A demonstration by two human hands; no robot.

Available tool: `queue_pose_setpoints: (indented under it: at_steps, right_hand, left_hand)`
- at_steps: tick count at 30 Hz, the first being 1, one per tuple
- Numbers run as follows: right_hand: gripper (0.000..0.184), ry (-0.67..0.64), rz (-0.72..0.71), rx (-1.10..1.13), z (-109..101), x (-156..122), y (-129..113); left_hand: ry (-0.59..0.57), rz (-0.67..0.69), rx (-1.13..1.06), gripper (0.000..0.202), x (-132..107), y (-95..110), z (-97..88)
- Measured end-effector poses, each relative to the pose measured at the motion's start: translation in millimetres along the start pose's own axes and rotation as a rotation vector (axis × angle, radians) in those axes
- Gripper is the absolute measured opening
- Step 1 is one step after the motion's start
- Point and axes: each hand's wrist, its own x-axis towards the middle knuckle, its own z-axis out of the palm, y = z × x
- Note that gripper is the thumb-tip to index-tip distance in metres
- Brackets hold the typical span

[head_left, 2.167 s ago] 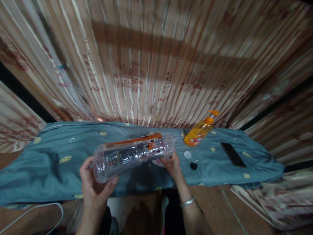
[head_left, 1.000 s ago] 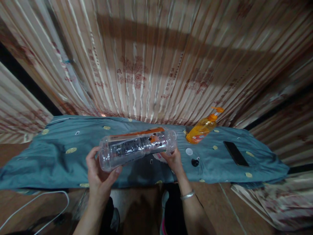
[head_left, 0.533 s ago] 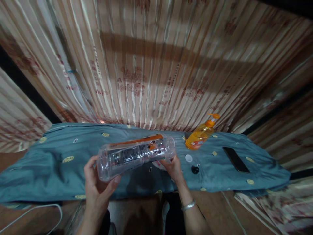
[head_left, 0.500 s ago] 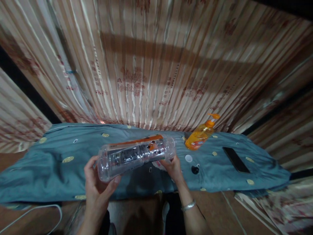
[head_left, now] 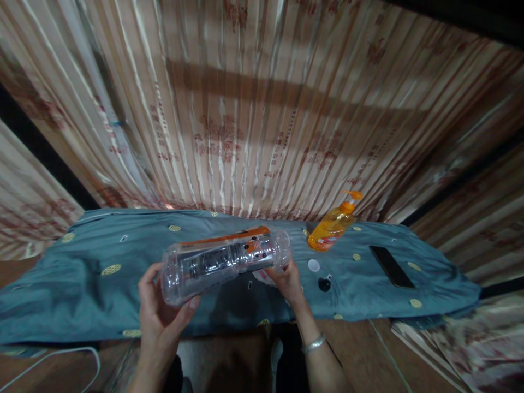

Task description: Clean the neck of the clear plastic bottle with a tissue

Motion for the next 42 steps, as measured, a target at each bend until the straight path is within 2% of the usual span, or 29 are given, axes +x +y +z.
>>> queue_pose_setpoints:
  at_steps: [4,14,22,29,42]
  right_hand:
    - [0.051,0.029,0.003,-0.026,0,0,3]
    - [0.053,0.006,-0.009,-0.047,-2,1,12]
    - [0.055,0.021,-0.009,-0.075,-2,1,5]
    - [0.065,0.011,-0.006,-0.035,-2,1,1]
    - [0.061,-0.021,0.025,-0.039,-4,2,2]
  left_hand:
    - [0.003,-0.007,-0.044,0.084,-1,2,0.9]
    - [0.028,-0.013,-0.022,0.084,-4,7,6.3]
    - [0.044,-0.033,-0.076,0.083,-4,8,7.0]
    - [0.044,-0.005,-0.021,0.068,-5,3,1.4]
    - [0.037,0.006,-0.001,0.063,-4,2,0.6]
